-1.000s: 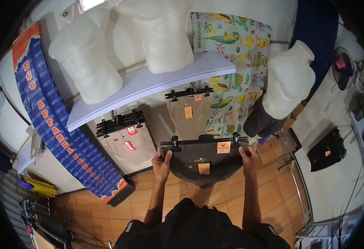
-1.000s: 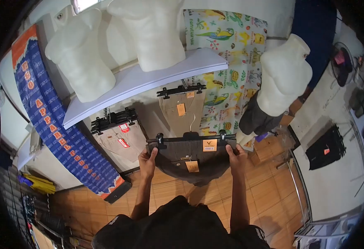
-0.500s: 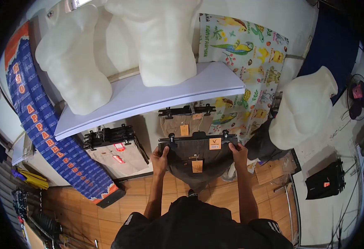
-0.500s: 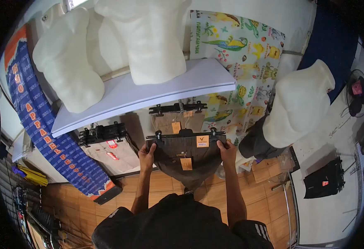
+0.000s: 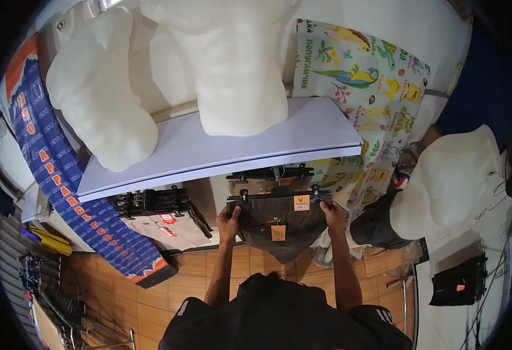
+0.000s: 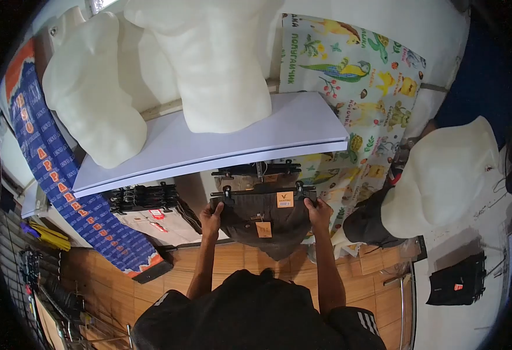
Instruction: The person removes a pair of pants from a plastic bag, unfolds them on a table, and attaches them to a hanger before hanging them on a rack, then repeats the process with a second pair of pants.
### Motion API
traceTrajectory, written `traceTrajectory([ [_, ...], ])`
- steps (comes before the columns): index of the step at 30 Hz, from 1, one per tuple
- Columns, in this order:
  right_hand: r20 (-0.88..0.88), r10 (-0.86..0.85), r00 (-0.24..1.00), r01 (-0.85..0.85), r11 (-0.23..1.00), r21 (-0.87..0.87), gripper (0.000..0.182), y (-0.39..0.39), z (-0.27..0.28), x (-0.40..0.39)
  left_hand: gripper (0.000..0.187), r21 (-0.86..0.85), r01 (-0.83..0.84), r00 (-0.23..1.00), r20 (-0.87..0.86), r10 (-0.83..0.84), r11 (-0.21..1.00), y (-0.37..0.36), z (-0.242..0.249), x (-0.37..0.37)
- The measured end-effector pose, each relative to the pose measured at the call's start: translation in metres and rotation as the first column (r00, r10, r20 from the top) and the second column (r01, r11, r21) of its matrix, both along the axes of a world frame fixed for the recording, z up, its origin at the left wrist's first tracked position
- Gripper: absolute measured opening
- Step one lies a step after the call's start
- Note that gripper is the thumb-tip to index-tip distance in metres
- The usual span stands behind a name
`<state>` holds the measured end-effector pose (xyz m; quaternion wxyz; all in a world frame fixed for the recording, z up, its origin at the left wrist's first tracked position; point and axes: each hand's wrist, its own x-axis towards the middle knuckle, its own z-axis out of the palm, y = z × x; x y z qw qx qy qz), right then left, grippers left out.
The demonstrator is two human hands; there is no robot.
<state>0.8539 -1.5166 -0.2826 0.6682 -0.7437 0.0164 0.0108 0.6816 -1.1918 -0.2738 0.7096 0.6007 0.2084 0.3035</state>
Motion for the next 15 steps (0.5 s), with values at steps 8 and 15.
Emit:
traceTrajectory([
  [8, -0.042, 0.071, 0.997, -0.067, 0.995, 0.079, 0.028, 0.013, 0.007, 0.012, 0.023, 0.043, -0.063, 0.998, 0.014, 0.063, 0.997, 0.006, -0.005, 0.013],
  [15, -0.053, 0.124, 0.991, -0.121, 0.991, 0.066, 0.033, 0.017, -0.037, 0.027, 0.025, 0.098, -0.092, 0.995, -0.033, 0.096, 0.991, 0.003, -0.020, 0.020],
])
